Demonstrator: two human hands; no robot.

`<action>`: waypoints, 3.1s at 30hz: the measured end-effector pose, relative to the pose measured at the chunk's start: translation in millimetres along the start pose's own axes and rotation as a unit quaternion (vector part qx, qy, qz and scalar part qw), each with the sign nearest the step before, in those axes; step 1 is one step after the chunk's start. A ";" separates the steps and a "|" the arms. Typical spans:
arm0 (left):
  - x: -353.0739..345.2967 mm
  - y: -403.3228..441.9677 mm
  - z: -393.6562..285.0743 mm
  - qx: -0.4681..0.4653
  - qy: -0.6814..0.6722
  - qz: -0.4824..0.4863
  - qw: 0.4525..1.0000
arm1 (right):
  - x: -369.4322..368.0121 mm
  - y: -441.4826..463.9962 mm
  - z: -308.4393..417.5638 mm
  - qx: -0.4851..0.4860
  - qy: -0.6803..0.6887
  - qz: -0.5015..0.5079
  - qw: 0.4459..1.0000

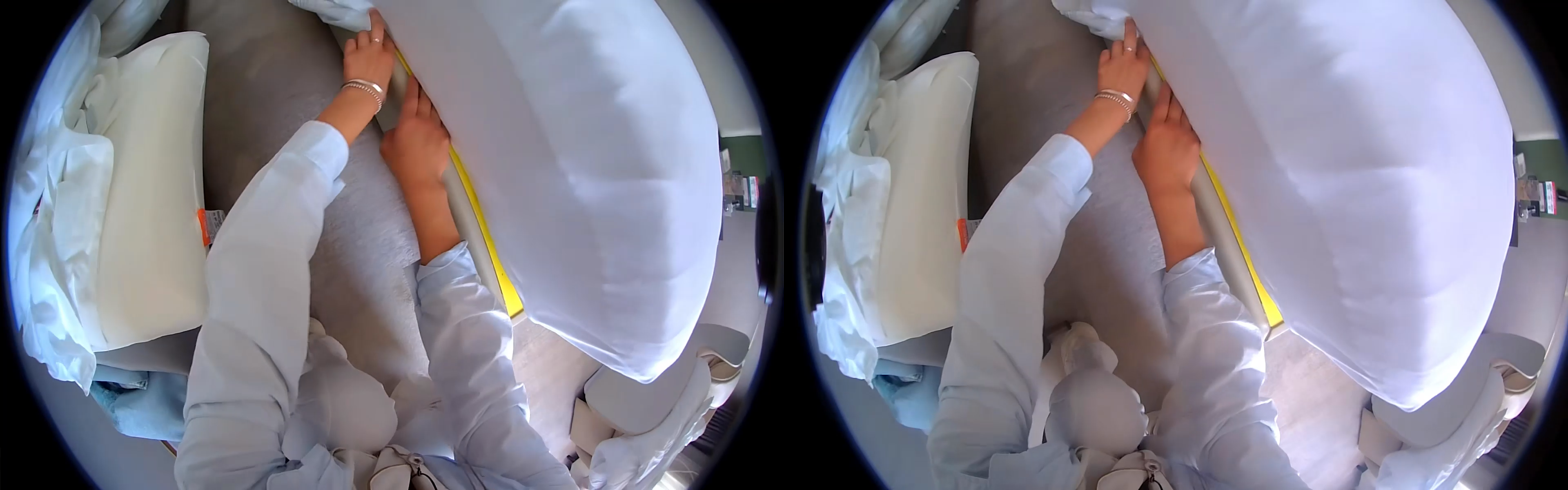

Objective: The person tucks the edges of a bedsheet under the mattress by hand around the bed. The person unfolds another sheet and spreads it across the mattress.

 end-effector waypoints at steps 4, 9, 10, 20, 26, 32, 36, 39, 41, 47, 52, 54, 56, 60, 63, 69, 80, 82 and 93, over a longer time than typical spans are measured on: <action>2.0 -37.6 -11.6 0.002 -0.057 0.023 0.998 | -3.9 -0.3 -3.2 -0.050 0.091 0.058 0.993; 47.1 -56.4 -32.9 -0.101 -0.035 0.030 0.994 | 1.9 -11.7 -8.9 -0.010 0.164 0.047 0.985; 53.4 -62.1 -35.1 -0.121 -0.066 0.058 0.989 | 10.8 -19.9 -10.2 -0.020 0.167 0.035 0.985; 247.5 -60.0 -57.6 -0.301 -0.314 -0.173 0.884 | 51.9 -116.5 -41.4 0.048 0.165 0.081 0.982; 321.0 -58.8 -69.5 -0.335 -0.350 -0.255 0.837 | 56.2 -121.3 -32.5 0.065 0.082 0.190 0.976; 385.4 -26.7 -76.8 -0.318 -0.304 -0.266 0.858 | 96.4 -129.0 10.5 0.125 0.201 0.358 0.903; 372.2 -6.5 -92.8 -0.312 -0.384 -0.238 0.836 | 206.4 -111.8 16.1 0.220 0.298 0.192 0.909; 336.7 -3.7 -112.3 -0.296 -0.421 -0.173 0.840 | 308.0 -97.5 -15.1 0.178 0.280 0.015 0.943; 334.6 -2.6 -110.8 -0.277 -0.435 -0.190 0.836 | 367.9 -94.8 -46.5 0.130 0.227 -0.113 0.959; 333.3 -0.9 -106.6 -0.272 -0.456 -0.235 0.814 | 385.0 -94.8 -168.6 -0.106 0.165 -0.199 0.960; 321.9 1.9 -109.8 -0.232 -0.468 -0.206 0.827 | 370.7 -64.0 -156.6 -0.057 0.088 -0.095 0.990; 324.0 8.2 -111.3 -0.239 -0.454 -0.170 0.841 | 363.0 -57.8 -161.1 -0.072 0.093 -0.018 0.993; 320.8 11.5 -114.0 -0.241 -0.437 -0.122 0.858 | 363.9 -53.7 -160.9 -0.088 0.110 0.066 0.988; 318.9 17.3 -117.6 -0.219 -0.415 -0.028 0.882 | 375.2 -35.5 -151.4 -0.103 0.132 0.146 0.975; 339.1 26.5 -120.5 -0.181 -0.409 0.034 0.894 | 379.8 -29.3 -143.6 -0.109 0.144 0.165 0.970; 376.5 -82.2 -142.3 -0.102 -0.380 0.438 0.808 | 410.0 -90.9 -85.3 -0.256 0.160 0.346 0.888; 685.3 -77.6 56.8 0.201 -0.706 0.448 0.510 | 715.6 -26.8 -60.8 -0.201 0.458 0.235 0.833; 679.9 -45.7 87.4 0.208 -0.755 0.361 0.506 | 723.4 2.3 -64.2 -0.162 0.454 0.189 0.855; 641.7 42.5 151.5 0.222 -0.740 0.299 0.560 | 700.6 128.4 10.1 -0.290 0.645 0.004 0.707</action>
Point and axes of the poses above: each hand's wrist, its own y-axis towards the middle knuckle, its own x-axis out of the back of the hand, z = x × y, the point moved 10 cm from there along y, towards the middle knuckle
